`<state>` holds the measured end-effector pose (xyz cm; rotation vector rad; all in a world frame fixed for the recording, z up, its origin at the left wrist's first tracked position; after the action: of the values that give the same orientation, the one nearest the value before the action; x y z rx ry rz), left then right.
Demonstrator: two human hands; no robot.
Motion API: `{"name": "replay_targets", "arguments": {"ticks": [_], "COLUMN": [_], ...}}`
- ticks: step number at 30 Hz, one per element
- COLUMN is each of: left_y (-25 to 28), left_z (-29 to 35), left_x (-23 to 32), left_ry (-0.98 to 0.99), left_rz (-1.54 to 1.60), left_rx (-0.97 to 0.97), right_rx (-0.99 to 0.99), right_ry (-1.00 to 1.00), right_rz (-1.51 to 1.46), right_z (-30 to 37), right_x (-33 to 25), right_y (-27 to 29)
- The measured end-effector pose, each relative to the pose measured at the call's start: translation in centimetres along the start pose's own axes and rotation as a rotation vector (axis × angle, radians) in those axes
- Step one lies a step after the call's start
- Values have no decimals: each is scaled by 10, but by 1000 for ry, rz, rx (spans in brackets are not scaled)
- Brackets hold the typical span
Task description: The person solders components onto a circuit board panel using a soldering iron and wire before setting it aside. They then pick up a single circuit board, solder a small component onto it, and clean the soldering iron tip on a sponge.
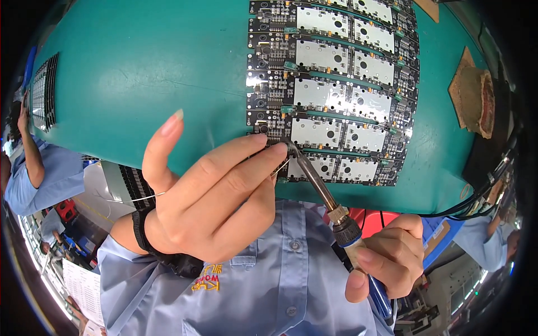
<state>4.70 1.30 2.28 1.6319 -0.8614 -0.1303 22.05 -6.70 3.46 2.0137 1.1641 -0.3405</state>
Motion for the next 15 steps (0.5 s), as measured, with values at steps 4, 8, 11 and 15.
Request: {"name": "replay_targets", "arguments": {"ticks": [4, 8, 11, 15], "left_y": [-1, 0, 1, 1], "left_z": [2, 3, 2, 3], "left_x": [-1, -2, -4, -5], "left_ry": [-24, -38, -38, -38], "left_rz": [-10, 0, -11, 0], "left_rx": [-23, -9, -11, -2], "right_rx": [-6, -23, -42, -46], "right_ry": [-9, -16, -21, -16], "right_rz": [-17, -57, -80, -110], "right_z": [1, -1, -3, -5], "right_x": [4, 9, 13, 15], "right_y": [0, 1, 2, 3]}}
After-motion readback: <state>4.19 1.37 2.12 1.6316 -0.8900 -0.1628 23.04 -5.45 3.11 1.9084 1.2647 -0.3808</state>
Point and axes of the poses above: each hand's wrist, its own z-axis away from the middle knuckle, its own y-axis out of the back of the hand, x = y × z, the point moved 5 cm from there along -z, towards the middle knuckle, and after that the axes turned 14 degrees about y, right-handed, at the moved point
